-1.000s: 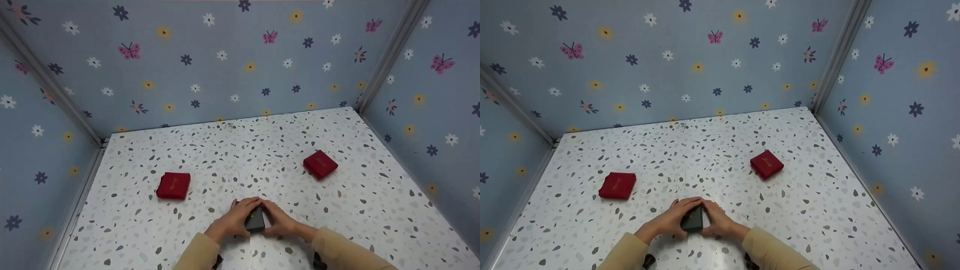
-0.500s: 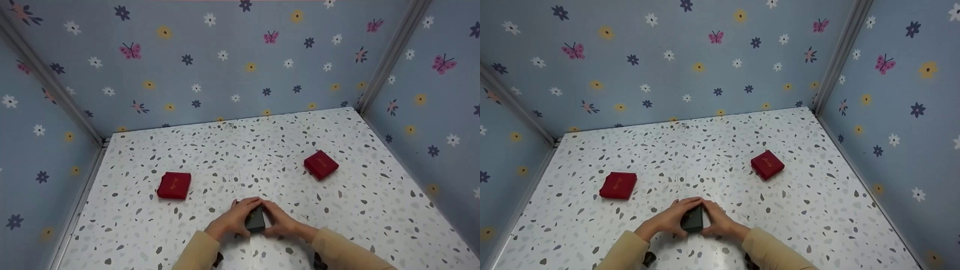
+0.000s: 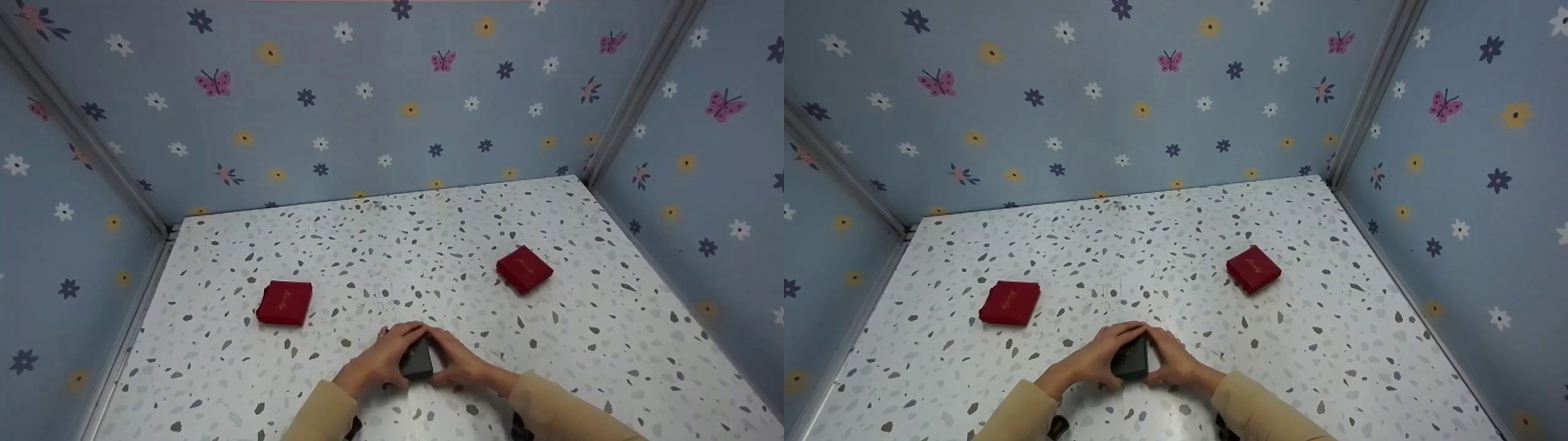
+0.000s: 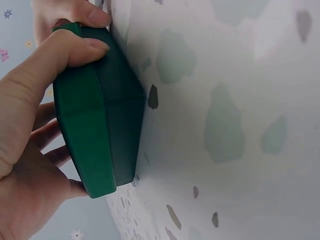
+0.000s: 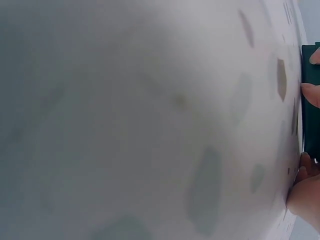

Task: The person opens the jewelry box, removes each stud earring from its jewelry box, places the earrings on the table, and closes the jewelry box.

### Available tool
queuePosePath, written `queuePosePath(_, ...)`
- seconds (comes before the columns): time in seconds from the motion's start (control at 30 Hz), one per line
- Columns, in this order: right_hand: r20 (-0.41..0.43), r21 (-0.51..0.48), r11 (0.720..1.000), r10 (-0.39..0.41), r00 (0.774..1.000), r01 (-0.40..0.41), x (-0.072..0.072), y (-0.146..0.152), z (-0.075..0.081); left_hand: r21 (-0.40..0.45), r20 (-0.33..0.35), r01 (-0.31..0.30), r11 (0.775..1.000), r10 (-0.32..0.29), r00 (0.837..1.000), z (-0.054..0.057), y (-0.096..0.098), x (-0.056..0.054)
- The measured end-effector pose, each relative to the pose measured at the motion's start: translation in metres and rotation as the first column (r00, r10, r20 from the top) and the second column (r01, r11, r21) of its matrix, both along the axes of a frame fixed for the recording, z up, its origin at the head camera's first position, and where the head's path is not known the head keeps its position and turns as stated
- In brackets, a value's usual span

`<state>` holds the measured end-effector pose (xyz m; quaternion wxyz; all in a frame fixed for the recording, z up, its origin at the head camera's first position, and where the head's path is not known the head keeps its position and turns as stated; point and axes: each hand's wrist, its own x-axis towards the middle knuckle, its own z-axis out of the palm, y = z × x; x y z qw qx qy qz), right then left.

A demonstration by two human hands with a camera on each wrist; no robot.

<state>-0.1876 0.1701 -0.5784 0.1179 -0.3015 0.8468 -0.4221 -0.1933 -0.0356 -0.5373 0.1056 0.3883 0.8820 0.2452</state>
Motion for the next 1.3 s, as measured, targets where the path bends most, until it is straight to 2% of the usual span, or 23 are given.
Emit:
queuePosePath(0.3, -0.004, 0.000, 1.000, -0.012, 1.000, 0.012, 0.001, -0.001, 0.001, 0.002, -0.040, -0.007, 1.000, 0.007, 0.999, -0.003, -0.001, 0.001)
queuePosePath(0.63, -0.004, 0.015, 1.000, -0.003, 1.000, 0.003, 0.000, -0.001, 0.002, -0.051, -0.103, -0.007, 0.999, 0.002, 0.995, -0.002, 0.000, 0.000)
queuePosePath(0.83, -0.050, 0.026, 1.000, 0.004, 0.999, -0.003, 0.000, -0.002, 0.002, -0.104, -0.090, -0.001, 0.995, -0.009, 0.996, 0.004, 0.001, 0.000)
queuePosePath(1.07, -0.022, 0.027, 1.000, -0.007, 1.000, 0.008, 0.000, -0.002, 0.004, -0.119, -0.061, 0.005, 0.993, -0.012, 0.998, 0.010, 0.002, -0.001)
queuePosePath(1.3, 0.008, 0.049, 0.999, -0.021, 1.000, 0.021, 0.001, -0.002, 0.005, -0.108, -0.053, 0.001, 0.994, -0.007, 0.999, 0.009, 0.002, -0.001)
